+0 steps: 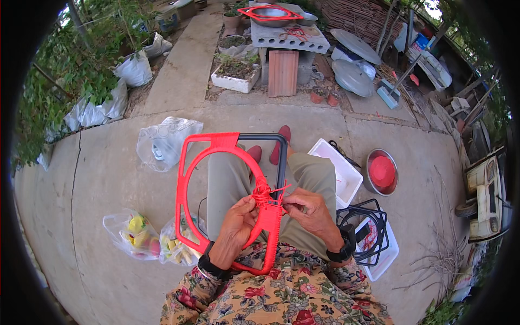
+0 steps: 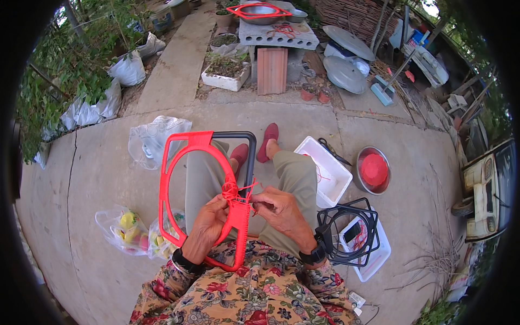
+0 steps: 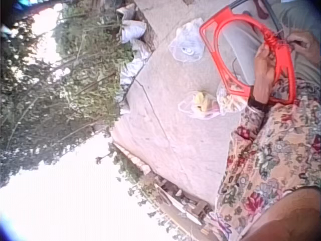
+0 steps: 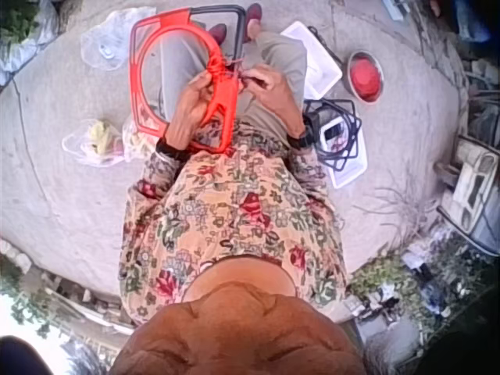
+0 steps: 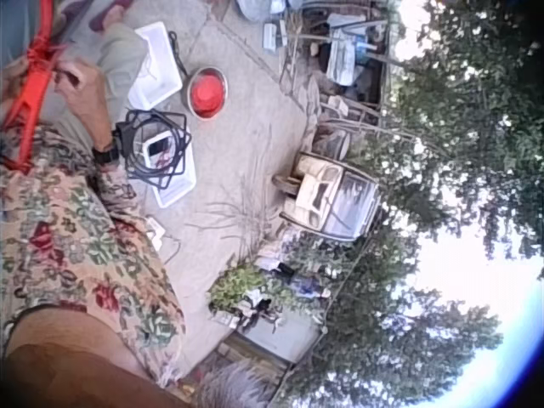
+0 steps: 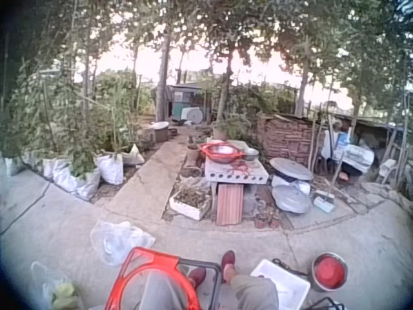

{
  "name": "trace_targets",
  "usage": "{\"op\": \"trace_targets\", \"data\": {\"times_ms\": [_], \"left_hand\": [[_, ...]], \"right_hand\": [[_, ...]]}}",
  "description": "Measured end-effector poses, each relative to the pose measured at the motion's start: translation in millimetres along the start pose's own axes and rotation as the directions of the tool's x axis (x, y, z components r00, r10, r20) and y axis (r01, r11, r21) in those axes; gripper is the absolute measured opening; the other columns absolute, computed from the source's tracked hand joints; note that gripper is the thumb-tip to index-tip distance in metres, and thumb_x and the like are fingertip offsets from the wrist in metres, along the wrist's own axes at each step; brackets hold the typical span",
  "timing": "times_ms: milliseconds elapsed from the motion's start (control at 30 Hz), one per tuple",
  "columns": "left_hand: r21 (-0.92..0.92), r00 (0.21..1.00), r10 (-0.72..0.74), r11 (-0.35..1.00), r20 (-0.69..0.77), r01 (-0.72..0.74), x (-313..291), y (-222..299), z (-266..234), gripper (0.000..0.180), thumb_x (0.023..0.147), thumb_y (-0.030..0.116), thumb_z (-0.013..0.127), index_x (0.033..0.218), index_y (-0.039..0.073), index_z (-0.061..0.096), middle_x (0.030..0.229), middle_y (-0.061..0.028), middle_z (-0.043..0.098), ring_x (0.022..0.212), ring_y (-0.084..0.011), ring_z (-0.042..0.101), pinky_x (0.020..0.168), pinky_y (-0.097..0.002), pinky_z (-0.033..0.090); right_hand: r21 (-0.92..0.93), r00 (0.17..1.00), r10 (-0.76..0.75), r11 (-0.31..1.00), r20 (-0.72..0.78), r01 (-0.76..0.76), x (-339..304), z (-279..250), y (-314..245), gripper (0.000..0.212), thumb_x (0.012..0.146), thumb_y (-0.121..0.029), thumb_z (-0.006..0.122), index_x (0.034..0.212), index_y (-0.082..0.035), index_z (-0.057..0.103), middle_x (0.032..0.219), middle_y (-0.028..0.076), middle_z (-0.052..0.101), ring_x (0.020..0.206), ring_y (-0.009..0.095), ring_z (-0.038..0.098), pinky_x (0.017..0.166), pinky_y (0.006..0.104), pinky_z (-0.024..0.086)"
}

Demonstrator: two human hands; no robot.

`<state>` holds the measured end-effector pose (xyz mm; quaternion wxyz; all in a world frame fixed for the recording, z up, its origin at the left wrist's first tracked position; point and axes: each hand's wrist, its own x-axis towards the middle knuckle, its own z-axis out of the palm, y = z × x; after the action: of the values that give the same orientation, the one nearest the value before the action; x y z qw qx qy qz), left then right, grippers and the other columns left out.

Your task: Wrapping a red plastic frame with red string.

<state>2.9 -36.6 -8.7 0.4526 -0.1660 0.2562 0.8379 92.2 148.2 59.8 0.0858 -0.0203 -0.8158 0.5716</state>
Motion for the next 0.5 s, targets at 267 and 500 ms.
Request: {"op": "trace_targets", "data": {"times_ms": [267,500], "left_hand": [[-0.039,0.997,0.075,0.996,-0.033,-0.077,-3.3,0.1,4.9,0.011,0.095,0.008,0.053,0.105,0.003,0.054,0.096,-0.0091,0.064,0.087,-0.0187,0.062,0.08,-0.0337,0.054],[-0.01,0.952,0.289,0.957,0.098,-0.289,-21.6,1.7,23.4,0.013,0.093,0.012,0.058,0.104,0.007,0.056,0.099,-0.0044,0.064,0.093,-0.0162,0.06,0.085,-0.0336,0.05]], "right_hand": [[0.05,0.996,-0.011,0.999,-0.084,0.015,-3.3,1.0,8.3,0.012,0.084,0.006,0.061,0.095,0.002,0.065,0.082,0.007,0.061,0.072,0.012,0.061,0.061,0.0231,0.046],[-0.302,0.955,-0.187,0.947,-0.232,0.112,-4.7,-12.6,-1.5,0.015,0.077,0.004,0.061,0.092,0.0,0.065,0.094,0.012,0.062,0.087,0.024,0.062,0.076,0.032,0.048]]}}
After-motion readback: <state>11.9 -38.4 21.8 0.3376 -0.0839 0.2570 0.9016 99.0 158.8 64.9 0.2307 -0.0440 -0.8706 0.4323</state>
